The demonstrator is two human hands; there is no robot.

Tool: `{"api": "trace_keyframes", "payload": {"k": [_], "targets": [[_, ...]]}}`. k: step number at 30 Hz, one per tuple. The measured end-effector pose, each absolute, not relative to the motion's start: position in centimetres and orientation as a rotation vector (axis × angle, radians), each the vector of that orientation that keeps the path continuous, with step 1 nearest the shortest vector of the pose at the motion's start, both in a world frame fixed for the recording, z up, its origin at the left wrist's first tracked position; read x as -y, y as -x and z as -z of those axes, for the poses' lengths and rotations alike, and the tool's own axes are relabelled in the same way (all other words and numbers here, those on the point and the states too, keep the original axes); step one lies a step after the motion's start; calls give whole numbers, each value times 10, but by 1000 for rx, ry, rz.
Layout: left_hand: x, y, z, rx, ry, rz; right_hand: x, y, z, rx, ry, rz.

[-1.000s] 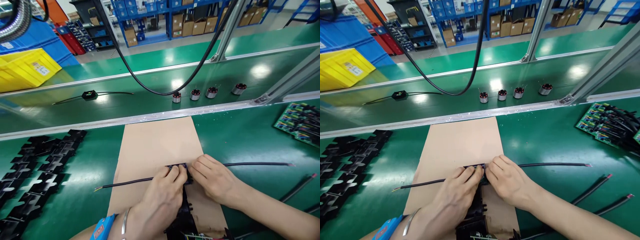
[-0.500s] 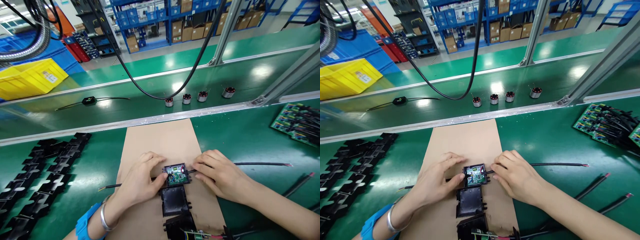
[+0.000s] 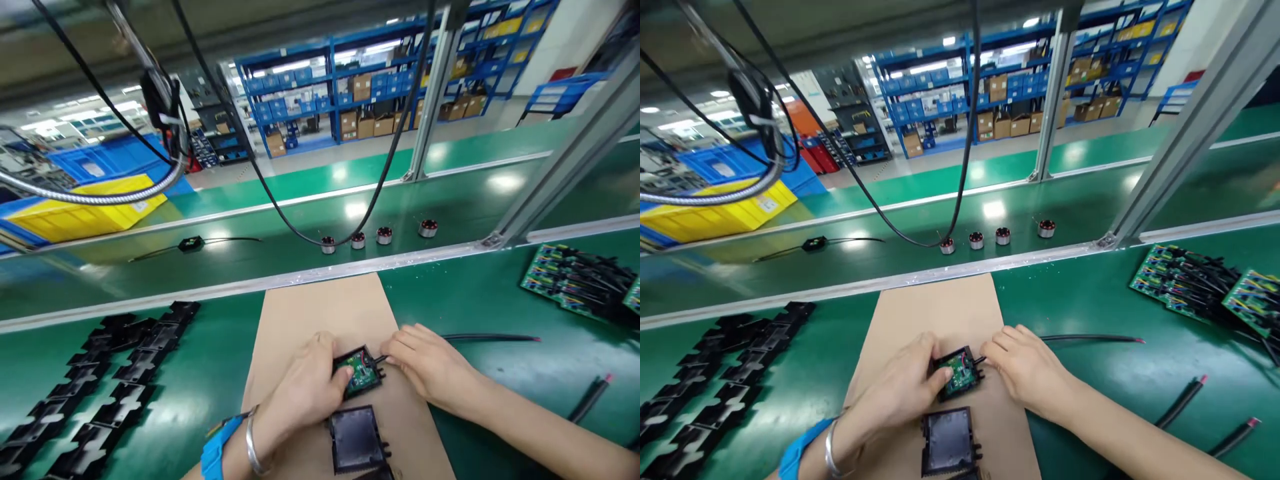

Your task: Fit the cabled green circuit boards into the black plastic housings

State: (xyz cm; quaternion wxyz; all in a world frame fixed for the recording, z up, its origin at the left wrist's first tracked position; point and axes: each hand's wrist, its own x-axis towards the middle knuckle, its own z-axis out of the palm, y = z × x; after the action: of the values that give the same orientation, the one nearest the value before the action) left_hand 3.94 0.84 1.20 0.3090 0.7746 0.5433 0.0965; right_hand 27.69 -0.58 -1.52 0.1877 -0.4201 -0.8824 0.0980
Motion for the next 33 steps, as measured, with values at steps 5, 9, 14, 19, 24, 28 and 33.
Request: {"api": "trace_keyframes", "payload": {"k": [5,9,14,19,24,28,33], "targets": [[-43,-14,-19,-1349,-1899,-315,-47,-263,-12,2484,1247,94],[-107,19,-30,-1399,-1866,-337,-131,-263,-42,2484,1326,162],[-211,46,-43,-1733,-1890,-502,-232,-291,-70,2439,1560,178],[-263,47,-36,-2009,-1993,-471,-269,-296,-67,2301,1735,222],[-245,53,-28,-2175,-2100,-398,-219,-284,-57,2426,1577,112],[-185,54,-32,-2028,-2237,-391,-94,-278,-57,2664,1251,-195],[-65,57,-30,-1394,-2449,-196,67,-259,-37,2714,926,-515]]}}
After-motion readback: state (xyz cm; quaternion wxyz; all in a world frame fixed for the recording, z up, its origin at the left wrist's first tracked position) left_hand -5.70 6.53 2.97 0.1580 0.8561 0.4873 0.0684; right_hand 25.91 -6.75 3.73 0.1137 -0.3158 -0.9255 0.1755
